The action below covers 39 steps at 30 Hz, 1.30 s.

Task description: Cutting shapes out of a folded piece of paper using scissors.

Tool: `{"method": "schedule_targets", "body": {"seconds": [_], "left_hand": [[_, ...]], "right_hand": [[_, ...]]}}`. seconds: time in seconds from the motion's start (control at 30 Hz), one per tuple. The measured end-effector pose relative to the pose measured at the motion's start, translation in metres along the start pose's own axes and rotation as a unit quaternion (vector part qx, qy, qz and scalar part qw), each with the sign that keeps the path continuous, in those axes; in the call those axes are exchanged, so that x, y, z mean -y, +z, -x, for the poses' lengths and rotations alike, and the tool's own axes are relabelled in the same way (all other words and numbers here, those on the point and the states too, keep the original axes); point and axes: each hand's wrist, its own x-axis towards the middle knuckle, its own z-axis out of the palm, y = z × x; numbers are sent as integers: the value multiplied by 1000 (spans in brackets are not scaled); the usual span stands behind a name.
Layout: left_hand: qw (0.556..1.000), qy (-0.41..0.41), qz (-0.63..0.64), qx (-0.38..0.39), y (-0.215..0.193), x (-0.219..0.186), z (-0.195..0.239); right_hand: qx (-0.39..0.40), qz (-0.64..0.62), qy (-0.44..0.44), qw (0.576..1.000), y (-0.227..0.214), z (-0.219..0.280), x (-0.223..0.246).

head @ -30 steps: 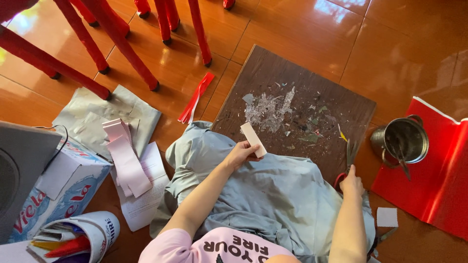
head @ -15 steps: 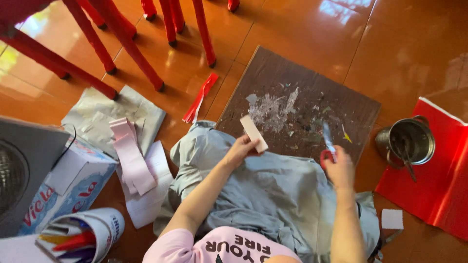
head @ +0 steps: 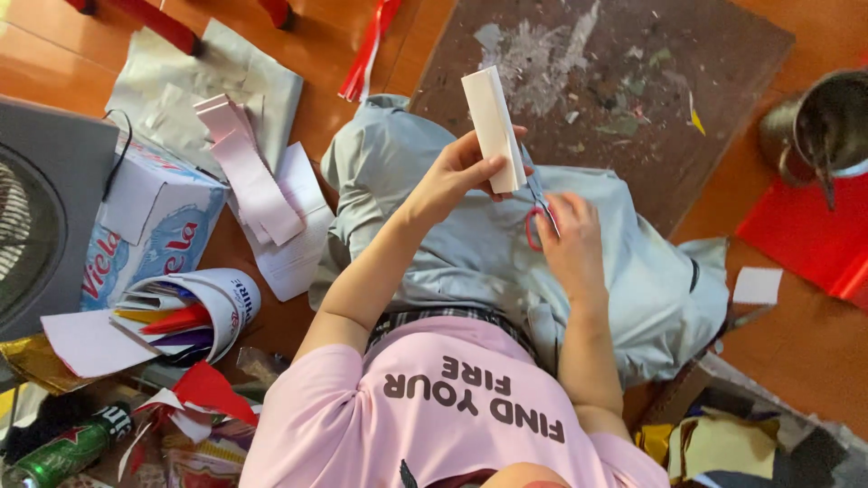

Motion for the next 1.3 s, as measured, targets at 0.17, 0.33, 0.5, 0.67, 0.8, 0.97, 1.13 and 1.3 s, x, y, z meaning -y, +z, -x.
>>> {"method": "schedule_targets", "body": {"seconds": [0.17, 0.33, 0.5, 0.67, 0.8, 0.97, 1.13, 1.3], "left_hand": [[999, 7, -42, 17, 27, 21, 12], [997, 22, -70, 13, 35, 33, 22], [977, -11, -214, -18, 26, 49, 26], [989, 26, -134, 55, 44, 15, 28], [998, 46, -49, -14, 38, 16, 24], [993, 33, -75, -80, 35, 28, 21], [989, 30, -71, -129, 46, 28, 17], [984, 65, -65, -155, 40, 36, 15]], "right_hand": [[-48, -174, 30, 983, -47, -17, 61], [-67, -229, 52, 970, -27, -12, 60], [-52, -381, 69, 921, -19, -6, 56], [0, -527, 184, 829, -18, 6, 38], [0, -532, 180, 827, -19, 8, 41], [-5, -518, 179, 837, -17, 6, 43], [-31, -429, 173, 886, -12, 4, 53], [-29, -443, 207, 872, -2, 7, 45]]}}
